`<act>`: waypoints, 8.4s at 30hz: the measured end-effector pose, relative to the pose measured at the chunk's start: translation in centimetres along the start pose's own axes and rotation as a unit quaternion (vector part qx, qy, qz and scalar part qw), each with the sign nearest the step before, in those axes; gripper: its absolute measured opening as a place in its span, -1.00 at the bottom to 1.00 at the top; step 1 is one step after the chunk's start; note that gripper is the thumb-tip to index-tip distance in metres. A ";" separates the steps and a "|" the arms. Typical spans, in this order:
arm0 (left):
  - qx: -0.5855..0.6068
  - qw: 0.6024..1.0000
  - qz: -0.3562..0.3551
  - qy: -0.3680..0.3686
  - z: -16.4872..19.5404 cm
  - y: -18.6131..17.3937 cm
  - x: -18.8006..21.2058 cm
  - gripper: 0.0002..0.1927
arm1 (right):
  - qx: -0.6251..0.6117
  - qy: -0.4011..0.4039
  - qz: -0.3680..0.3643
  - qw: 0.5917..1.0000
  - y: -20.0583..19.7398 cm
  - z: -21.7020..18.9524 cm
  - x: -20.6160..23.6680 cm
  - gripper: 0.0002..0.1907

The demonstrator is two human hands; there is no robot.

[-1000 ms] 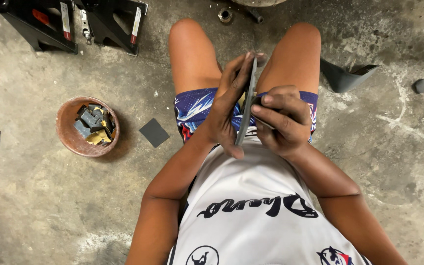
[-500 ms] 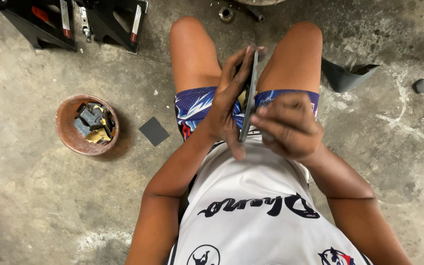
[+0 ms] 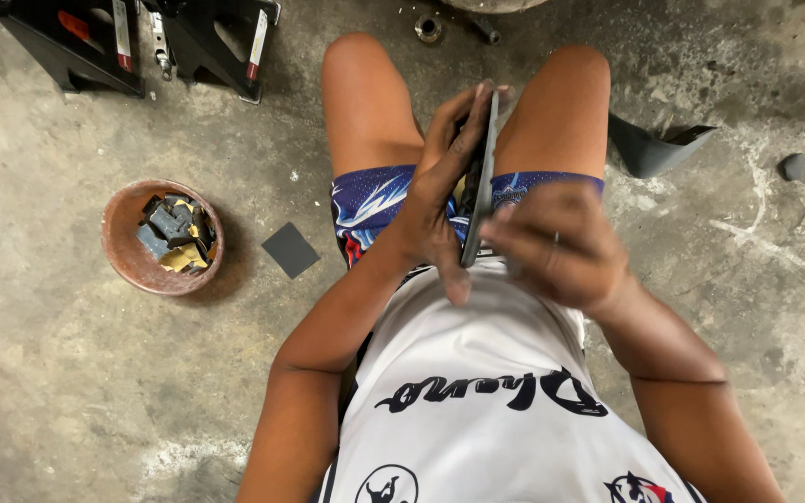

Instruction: The person sands a long, dark gray plastic car part using a sanding block. They hold the part with one hand and rub the sanding block along its edges and surfaces, turning the part to access different sides.

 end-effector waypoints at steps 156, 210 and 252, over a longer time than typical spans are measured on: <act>0.076 0.996 -0.019 -0.043 -1.3 0.3 2.3 0.60 | -0.013 -0.026 0.089 0.996 6.1 1.0 3.8 -0.60; 0.157 0.984 -0.078 0.002 -2.2 -0.5 1.4 0.49 | 0.050 -0.018 0.075 0.996 5.9 4.5 1.5 -0.56; 0.065 0.985 -0.152 -0.051 -2.7 2.7 -2.9 0.57 | -0.070 0.227 0.177 0.955 4.2 9.2 3.2 -0.55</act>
Point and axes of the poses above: each hand's wrist, its own x-axis away from the middle knuckle, its own y-axis out of the palm, z = x × y, the point moved 7 cm from there along -x, towards the middle knuckle, and after that the axes turned 15 degrees about x, right-handed, at the moved point
